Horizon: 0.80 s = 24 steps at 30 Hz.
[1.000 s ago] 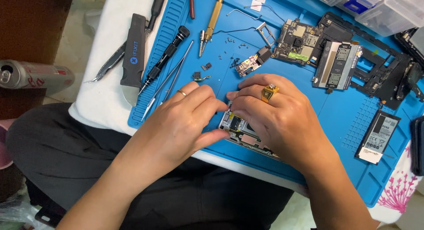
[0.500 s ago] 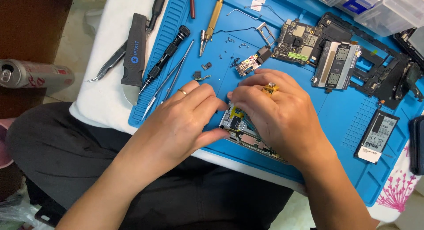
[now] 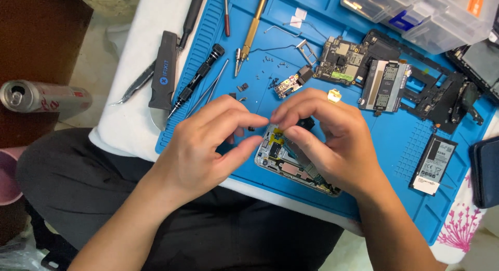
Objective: Assembling a mobile phone by installing the motherboard and connecting internal ribbon cables on a repair mat.
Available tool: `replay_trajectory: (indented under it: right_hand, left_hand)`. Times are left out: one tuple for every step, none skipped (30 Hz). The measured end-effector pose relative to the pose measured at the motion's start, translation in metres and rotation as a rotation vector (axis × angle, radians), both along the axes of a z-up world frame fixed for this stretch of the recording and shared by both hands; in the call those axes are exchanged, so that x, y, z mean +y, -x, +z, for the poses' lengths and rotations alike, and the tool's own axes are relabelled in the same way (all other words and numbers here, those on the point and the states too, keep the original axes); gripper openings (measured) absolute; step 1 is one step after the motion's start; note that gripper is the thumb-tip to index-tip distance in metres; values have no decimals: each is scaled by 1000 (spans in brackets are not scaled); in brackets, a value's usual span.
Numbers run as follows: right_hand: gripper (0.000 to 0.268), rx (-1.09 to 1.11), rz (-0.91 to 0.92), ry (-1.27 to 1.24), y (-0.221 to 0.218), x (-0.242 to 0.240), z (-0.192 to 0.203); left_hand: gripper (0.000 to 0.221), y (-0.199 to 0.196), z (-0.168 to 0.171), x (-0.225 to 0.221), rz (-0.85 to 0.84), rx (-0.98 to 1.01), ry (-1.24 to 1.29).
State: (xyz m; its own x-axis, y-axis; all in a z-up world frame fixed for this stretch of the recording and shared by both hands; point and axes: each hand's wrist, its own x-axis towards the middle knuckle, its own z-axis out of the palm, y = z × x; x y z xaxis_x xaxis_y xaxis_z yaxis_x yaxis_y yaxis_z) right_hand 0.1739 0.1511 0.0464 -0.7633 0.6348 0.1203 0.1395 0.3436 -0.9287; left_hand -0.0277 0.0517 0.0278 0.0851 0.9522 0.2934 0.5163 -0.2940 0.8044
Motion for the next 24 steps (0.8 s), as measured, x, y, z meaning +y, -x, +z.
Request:
replay_trajectory:
  right_hand:
    - [17,3,0,-5,-1,-1,0]
    - [15,25,-26,125,-2,-1,-1]
    - [13,48,-52,255,-3,-1,-2]
    - [13,50,-52,253,-4,-1,-3]
    - [12,49,-54,325,-5,-1,-4]
    - [10,49,-56,398,-6,-1,-6]
    - [10,52,-56,396,-5,-2,-6]
    - [11,37,-60,395,-5,-3,-7]
    - [12,22,-64,393,-5,-4,-7]
    - [12,27,-66,390,-5,-4,-7]
    - [10,41,-81,399,-6,-5,-7]
    - [8,59,-97,403,-6,-4,-6]
    - [8,67,-99,394,-7,-4,-4]
    - [6,68,-198,341,-8,-4,-3]
    - [7,70,-298,288,-8,-4,-1]
    - [7,75,-302,278,-11,-3,-1]
    - [7,136,-356,262,-13,-2,-2]
    - [7,196,-404,250,-14,-1,-4]
    - [7,202,-401,243,-15,0,-4]
    - [7,222,-442,235,-16,0,-5]
    - [6,242,-482,227,-17,1,-5]
    - [6,247,-482,222,-17,2,-6]
    - [6,284,-490,220,-18,3,-8]
    - [6,320,-499,217,-19,4,-10]
  left_hand:
    - [20,-2,0,-1,0,3,-5]
    - [22,-4,0,-1,9,-54,-25]
    - [25,-6,0,-1,18,-110,-46]
    - [25,-8,0,-1,18,-109,-48]
    - [23,-11,0,-1,30,-127,-54]
    - [21,-13,0,-2,43,-145,-59]
    - [21,-14,2,-1,43,-142,-61]
    - [13,-16,3,0,65,-146,-59]
    - [5,-18,5,1,87,-150,-57]
    - [5,-17,7,1,84,-146,-61]
    - [3,-16,10,2,99,-136,-59]
    - [4,-15,13,4,111,-122,-62]
    - [4,-11,15,8,107,-116,-71]
    - [4,-7,17,12,117,-24,-88]
    - [5,-3,19,17,128,67,-105]
    - [5,1,18,29,124,70,-116]
    - [5,5,16,41,100,168,-165]
    - [7,10,14,51,81,267,-211]
    - [7,14,8,65,84,271,-219]
    - [8,17,2,80,86,349,-246]
    - [10,21,-5,95,89,428,-274]
    - [10,22,-8,108,89,431,-280]
    - [10,22,-12,120,84,489,-278]
    - [10,22,-16,134,78,545,-277]
